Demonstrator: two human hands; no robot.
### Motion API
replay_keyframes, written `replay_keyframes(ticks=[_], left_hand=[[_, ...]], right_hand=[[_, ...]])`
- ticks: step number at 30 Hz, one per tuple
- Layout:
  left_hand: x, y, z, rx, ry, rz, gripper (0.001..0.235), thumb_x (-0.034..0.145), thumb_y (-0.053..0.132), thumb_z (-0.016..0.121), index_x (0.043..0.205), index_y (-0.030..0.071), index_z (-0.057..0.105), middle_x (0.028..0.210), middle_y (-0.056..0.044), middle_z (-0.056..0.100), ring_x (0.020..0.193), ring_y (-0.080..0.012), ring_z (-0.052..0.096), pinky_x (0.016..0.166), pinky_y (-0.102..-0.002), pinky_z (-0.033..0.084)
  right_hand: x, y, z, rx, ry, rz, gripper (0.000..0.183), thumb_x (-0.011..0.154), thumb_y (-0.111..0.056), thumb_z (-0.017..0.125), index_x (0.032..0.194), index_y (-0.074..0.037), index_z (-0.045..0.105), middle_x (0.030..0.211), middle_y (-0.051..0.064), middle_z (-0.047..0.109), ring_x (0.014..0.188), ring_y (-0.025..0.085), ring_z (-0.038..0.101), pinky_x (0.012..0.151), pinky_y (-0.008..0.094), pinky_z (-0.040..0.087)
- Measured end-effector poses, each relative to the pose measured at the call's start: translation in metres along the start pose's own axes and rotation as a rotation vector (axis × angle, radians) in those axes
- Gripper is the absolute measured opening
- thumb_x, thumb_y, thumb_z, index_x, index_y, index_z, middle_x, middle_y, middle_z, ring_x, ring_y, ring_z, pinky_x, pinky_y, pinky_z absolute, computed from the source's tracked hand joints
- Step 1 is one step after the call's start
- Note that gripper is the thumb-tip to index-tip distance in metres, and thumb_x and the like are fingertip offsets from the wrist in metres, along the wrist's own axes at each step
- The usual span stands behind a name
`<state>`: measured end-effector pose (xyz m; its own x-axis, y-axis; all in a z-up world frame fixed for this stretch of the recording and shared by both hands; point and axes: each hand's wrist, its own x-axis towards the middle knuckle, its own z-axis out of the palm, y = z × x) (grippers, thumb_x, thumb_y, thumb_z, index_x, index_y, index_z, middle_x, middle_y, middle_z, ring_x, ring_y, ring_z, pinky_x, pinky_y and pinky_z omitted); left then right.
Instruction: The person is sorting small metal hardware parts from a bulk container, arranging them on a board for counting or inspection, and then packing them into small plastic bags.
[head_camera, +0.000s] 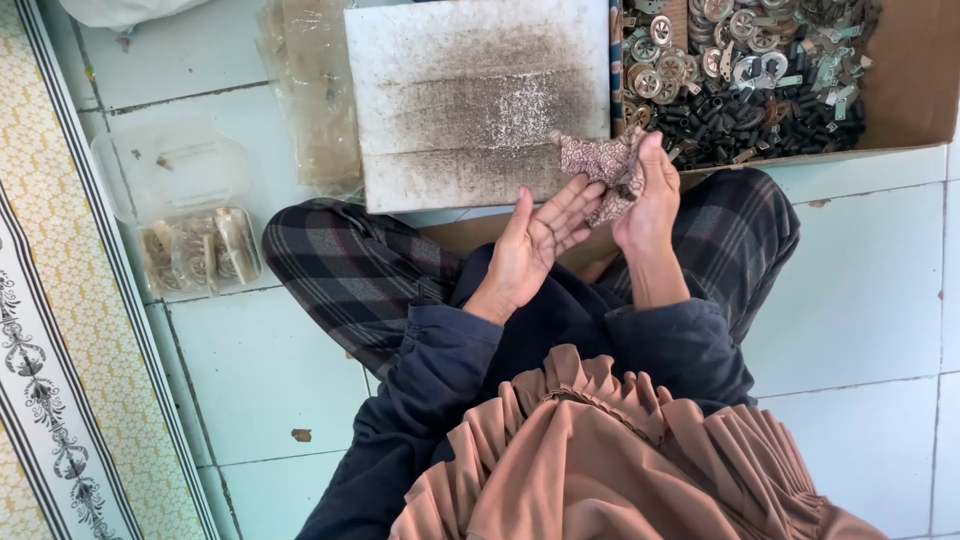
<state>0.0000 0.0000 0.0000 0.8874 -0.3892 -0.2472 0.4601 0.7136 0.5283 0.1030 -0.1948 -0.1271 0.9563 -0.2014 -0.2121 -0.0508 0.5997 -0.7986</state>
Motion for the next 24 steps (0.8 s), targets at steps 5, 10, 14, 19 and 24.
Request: replay_keyframes(ticks=[5, 10, 14, 19, 24], left_hand=[[0.013, -0.035, -0.048, -0.024, 0.090, -0.008, 0.083, 0.109, 0.071, 0.026, 0.158, 0.007, 0.044, 0.154, -0.008, 0.053, 0.144, -0.0238, 0.047, 0.117, -0.036, 0.037], [-0.001, -0.019, -0.015, 0.112, 0.131, -0.040, 0.091, 0.107, 0.072, 0.025, 0.165, 0.001, 0.023, 0.166, -0.013, 0.029, 0.156, -0.0296, 0.020, 0.124, -0.044, 0.023], [-0.013, 0.012, 0.026, 0.658, 0.176, 0.085, 0.063, 0.113, 0.050, 0.038, 0.156, 0.004, 0.043, 0.159, -0.024, 0.042, 0.150, -0.0368, 0.035, 0.128, -0.048, 0.027], [-0.020, 0.006, 0.027, 0.911, 0.058, 0.185, 0.051, 0.116, 0.044, 0.035, 0.157, 0.016, 0.048, 0.158, -0.010, 0.050, 0.149, -0.0278, 0.042, 0.126, -0.044, 0.034], [-0.013, 0.017, 0.030, 0.730, 0.201, 0.382, 0.044, 0.113, 0.024, 0.053, 0.155, 0.010, 0.052, 0.148, -0.014, 0.060, 0.143, -0.0234, 0.051, 0.119, -0.038, 0.044]], right_hand=[[-0.087, -0.078, 0.115, -0.666, -0.424, -0.130, 0.044, 0.105, -0.034, 0.061, 0.138, -0.004, 0.064, 0.120, 0.017, 0.070, 0.113, 0.026, 0.066, 0.100, 0.044, 0.052], [-0.083, -0.056, 0.093, -0.951, -0.386, -0.228, 0.016, 0.108, -0.018, 0.064, 0.119, -0.010, 0.073, 0.083, 0.009, 0.066, 0.086, 0.018, 0.065, 0.080, 0.040, 0.054], [-0.071, -0.041, 0.080, -0.832, -0.268, -0.200, 0.017, 0.111, -0.021, 0.060, 0.105, -0.010, 0.072, 0.056, 0.005, 0.058, 0.067, 0.010, 0.062, 0.060, 0.031, 0.051], [-0.062, -0.036, 0.079, -0.414, -0.049, 0.009, 0.020, 0.107, -0.020, 0.062, 0.098, -0.004, 0.070, 0.069, 0.010, 0.065, 0.052, 0.016, 0.064, 0.044, 0.028, 0.051], [-0.043, -0.037, 0.044, -0.086, -0.045, 0.060, 0.040, 0.108, -0.034, 0.052, 0.124, -0.002, 0.070, 0.116, 0.021, 0.074, 0.103, 0.032, 0.077, 0.091, 0.043, 0.064]])
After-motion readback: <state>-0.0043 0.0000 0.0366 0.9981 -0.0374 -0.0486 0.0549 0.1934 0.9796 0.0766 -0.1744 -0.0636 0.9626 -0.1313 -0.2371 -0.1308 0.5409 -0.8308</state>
